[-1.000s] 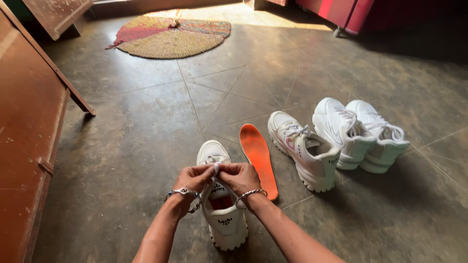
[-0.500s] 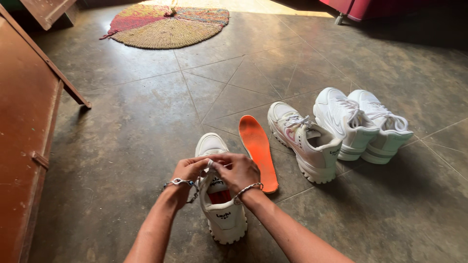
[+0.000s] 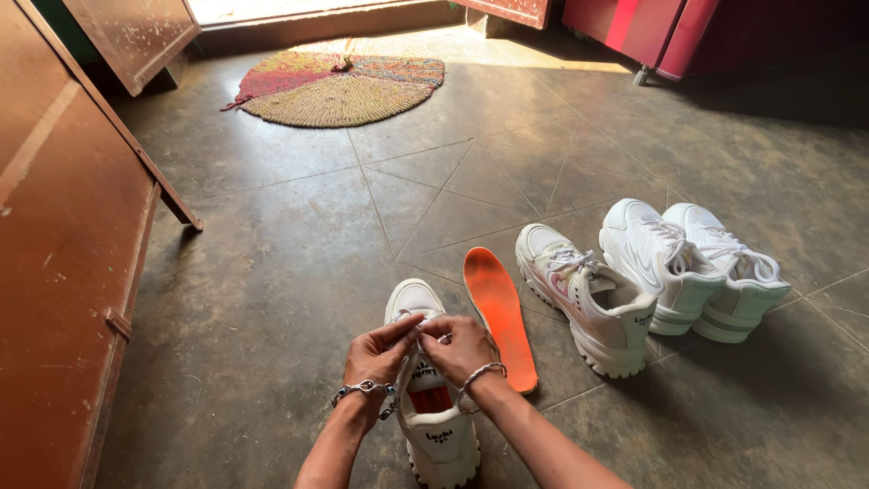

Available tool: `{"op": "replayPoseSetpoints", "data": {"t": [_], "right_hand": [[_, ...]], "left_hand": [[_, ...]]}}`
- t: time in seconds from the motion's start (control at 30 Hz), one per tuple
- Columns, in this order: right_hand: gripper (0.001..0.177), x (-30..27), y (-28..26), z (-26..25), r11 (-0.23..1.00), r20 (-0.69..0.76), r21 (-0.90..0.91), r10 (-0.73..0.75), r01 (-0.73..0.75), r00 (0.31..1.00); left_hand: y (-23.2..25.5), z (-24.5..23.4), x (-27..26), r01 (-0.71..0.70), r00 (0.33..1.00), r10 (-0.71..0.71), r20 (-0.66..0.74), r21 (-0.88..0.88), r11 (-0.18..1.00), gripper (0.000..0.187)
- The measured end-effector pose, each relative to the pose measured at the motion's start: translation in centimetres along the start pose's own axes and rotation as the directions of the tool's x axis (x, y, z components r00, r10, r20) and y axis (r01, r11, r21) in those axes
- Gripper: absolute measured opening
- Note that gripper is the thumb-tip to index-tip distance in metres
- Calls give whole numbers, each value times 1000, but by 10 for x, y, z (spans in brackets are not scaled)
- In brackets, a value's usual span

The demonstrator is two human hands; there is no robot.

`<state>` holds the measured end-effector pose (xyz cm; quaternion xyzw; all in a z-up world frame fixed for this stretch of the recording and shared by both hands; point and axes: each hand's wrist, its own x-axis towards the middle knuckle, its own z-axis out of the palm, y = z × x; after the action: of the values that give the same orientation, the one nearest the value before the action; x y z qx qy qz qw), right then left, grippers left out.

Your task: The person removes the existing insole from a white sneaker, cleans the interior, and inserts a new orange insole. They then re-lace the shoe and adjust the laces.

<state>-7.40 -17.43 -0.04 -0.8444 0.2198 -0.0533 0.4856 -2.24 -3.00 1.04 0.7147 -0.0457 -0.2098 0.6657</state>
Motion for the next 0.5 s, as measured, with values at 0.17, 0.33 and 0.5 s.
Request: {"op": "replayPoseSetpoints", "data": {"t": [0.17, 0.33, 0.5], "right_hand": [[31, 2, 11, -7, 895, 192, 439, -180, 80, 965], [38, 1, 11, -7, 979, 265, 201, -97, 44, 959], [38, 9, 8, -12, 974, 335, 225, -81, 4, 939]], "left_hand": [[4, -2, 6, -22, 997, 26, 71, -50, 998, 27], [9, -14, 8, 9, 999, -10, 30, 26, 1000, 29], [17, -19, 5, -105, 993, 115, 4, 436, 894, 28]]}}
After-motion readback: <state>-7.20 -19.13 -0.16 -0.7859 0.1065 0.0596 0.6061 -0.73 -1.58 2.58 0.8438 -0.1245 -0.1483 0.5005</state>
